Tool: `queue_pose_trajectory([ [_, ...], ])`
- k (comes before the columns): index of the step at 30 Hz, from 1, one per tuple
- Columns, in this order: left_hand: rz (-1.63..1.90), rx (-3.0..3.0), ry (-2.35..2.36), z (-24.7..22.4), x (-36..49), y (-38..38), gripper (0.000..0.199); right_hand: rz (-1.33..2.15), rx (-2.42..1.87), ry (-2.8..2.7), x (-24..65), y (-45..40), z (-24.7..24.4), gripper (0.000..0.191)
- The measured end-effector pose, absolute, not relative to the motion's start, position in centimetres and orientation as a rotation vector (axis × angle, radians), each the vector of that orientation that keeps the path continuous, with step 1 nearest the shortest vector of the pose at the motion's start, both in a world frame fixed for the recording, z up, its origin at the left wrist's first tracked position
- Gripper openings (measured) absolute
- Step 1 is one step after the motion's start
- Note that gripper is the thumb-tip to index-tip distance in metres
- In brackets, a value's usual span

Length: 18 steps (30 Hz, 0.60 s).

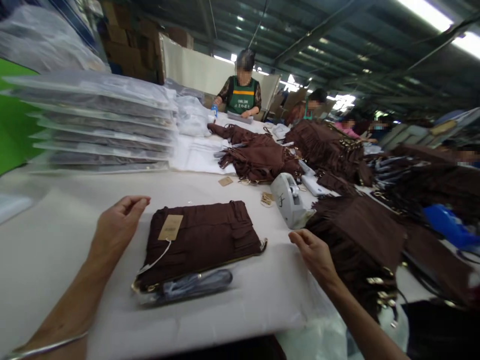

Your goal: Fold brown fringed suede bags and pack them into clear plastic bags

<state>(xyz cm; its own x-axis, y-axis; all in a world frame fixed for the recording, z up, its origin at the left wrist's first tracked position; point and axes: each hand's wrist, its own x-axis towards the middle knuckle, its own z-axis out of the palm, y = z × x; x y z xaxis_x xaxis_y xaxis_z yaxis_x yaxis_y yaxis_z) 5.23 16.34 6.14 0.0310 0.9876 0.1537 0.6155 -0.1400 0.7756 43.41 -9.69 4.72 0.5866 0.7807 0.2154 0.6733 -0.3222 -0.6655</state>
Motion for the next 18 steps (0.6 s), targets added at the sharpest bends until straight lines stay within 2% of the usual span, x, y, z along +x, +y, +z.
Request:
queue_pose_trajectory([
  [3,0.937,1.854,1.653,5.9,5.1,16.6,0.046,0.254,-2.069,-0.899,43.4,-13.7,5.8,0.048],
  [5,0.939,1.869,1.653,5.6,5.0,16.7,0.045,0.442,-2.012,-0.870,42.0,-16.6,6.8,0.052],
  [8,0.977,1.848,1.648,5.6,5.0,16.2,0.043,1.126,-1.810,-1.053,37.2,-19.8,7.3,0.054],
  [10,1.016,1.844,1.613,5.7,5.1,15.6,0.042,1.506,-1.694,-1.116,32.9,-20.6,6.5,0.047],
  [15,1.024,1.871,1.534,5.5,5.2,14.8,0.043,1.745,-1.256,-1.452,24.4,-18.4,1.7,0.054],
  [18,1.055,1.863,1.554,4.9,4.9,15.0,0.043,1.822,-1.322,-1.452,22.5,-16.8,-0.6,0.038],
])
